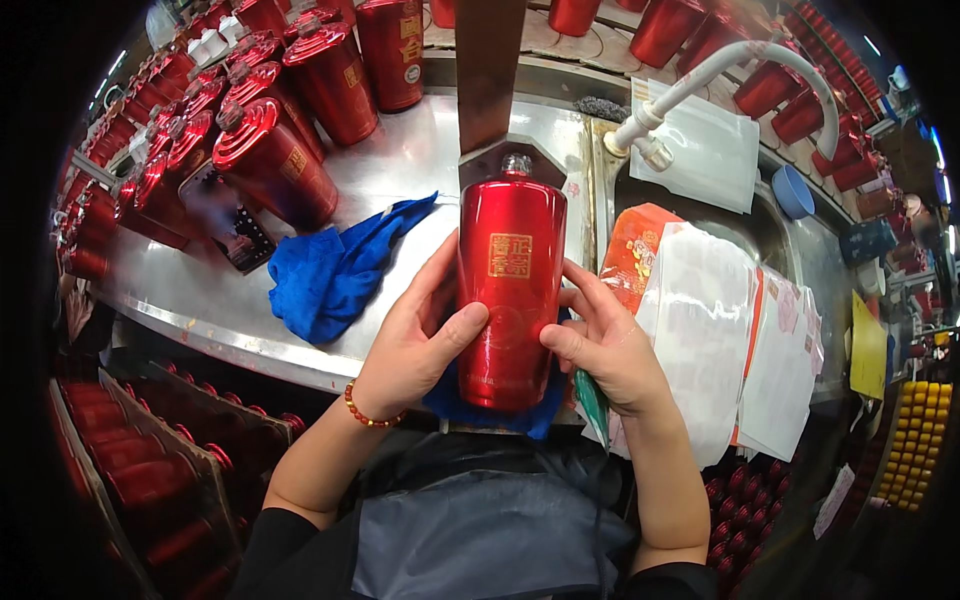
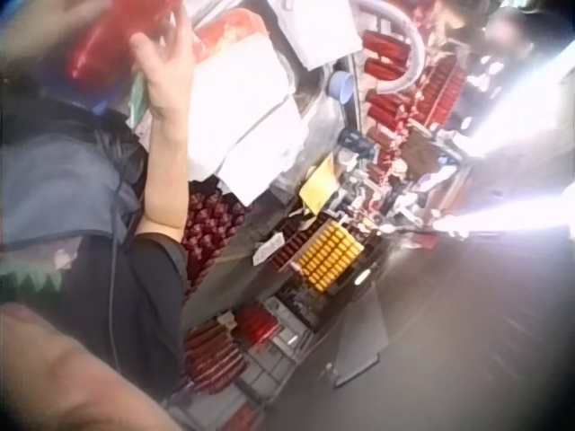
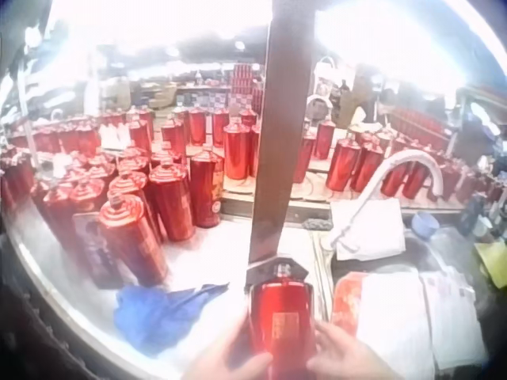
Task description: The person applies a gold label to a red cylindrical container, smooths it with a green tool, and wipes the surface with a blue cloth. The person repeats this process on multiple containers at a workstation.
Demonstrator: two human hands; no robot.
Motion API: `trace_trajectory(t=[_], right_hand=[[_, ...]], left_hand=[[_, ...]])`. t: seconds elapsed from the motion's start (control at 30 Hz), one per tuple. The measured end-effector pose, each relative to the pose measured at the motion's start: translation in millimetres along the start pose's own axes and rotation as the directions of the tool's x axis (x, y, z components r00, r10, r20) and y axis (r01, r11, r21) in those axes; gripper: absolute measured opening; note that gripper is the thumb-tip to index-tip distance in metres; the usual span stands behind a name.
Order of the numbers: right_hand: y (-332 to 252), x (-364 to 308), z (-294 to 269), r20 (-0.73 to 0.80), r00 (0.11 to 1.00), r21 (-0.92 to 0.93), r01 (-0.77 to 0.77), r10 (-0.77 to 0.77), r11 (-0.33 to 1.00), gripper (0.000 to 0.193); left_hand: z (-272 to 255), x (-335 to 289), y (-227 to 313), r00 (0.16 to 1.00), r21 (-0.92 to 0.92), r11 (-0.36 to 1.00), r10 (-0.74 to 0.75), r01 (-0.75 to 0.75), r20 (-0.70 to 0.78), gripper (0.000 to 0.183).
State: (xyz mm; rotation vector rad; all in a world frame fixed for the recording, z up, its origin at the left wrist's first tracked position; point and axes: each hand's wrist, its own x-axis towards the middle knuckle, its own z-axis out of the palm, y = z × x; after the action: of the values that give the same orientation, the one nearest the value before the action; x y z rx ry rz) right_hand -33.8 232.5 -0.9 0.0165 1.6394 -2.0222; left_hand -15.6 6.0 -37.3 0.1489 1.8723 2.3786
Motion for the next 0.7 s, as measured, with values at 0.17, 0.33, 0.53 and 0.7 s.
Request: trace_trajectory(t=[0.17, 0.33, 0.53, 0.7], right_hand=[[-3.5, 1.2, 2.1, 0.000, 1.000, 0.001, -0.009, 0.009, 1.000, 0.082], [-0.8, 2.2, 0.4, 0.017, 1.000, 0.020, -0.002, 0.002, 1.000, 0.082], [3.0, 3.7, 0.8, 0.001, 1.000, 0.006, -0.003, 0.003, 1.000, 0.088], [4.1, 3.7, -0.3, -0.003, 1.000, 0.013, -0.004, 0.004, 1.000, 0.090]], left_hand=[[0.9, 0.2, -4.2, 0.999, 0.061, 0.998, 0.034, -0.034, -0.009, 0.086], [-0.1, -0.9, -2.9, 1.000, 0.081, 0.997, 0.016, -0.015, -0.011, 0.085], [0.2, -1.6, -2.7, 1.000, 0.059, 0.998, 0.010, -0.009, -0.009, 0.085], [0.0, -1.0, -3.1, 1.000, 0.058, 0.998, 0.013, -0.013, -0.005, 0.086]])
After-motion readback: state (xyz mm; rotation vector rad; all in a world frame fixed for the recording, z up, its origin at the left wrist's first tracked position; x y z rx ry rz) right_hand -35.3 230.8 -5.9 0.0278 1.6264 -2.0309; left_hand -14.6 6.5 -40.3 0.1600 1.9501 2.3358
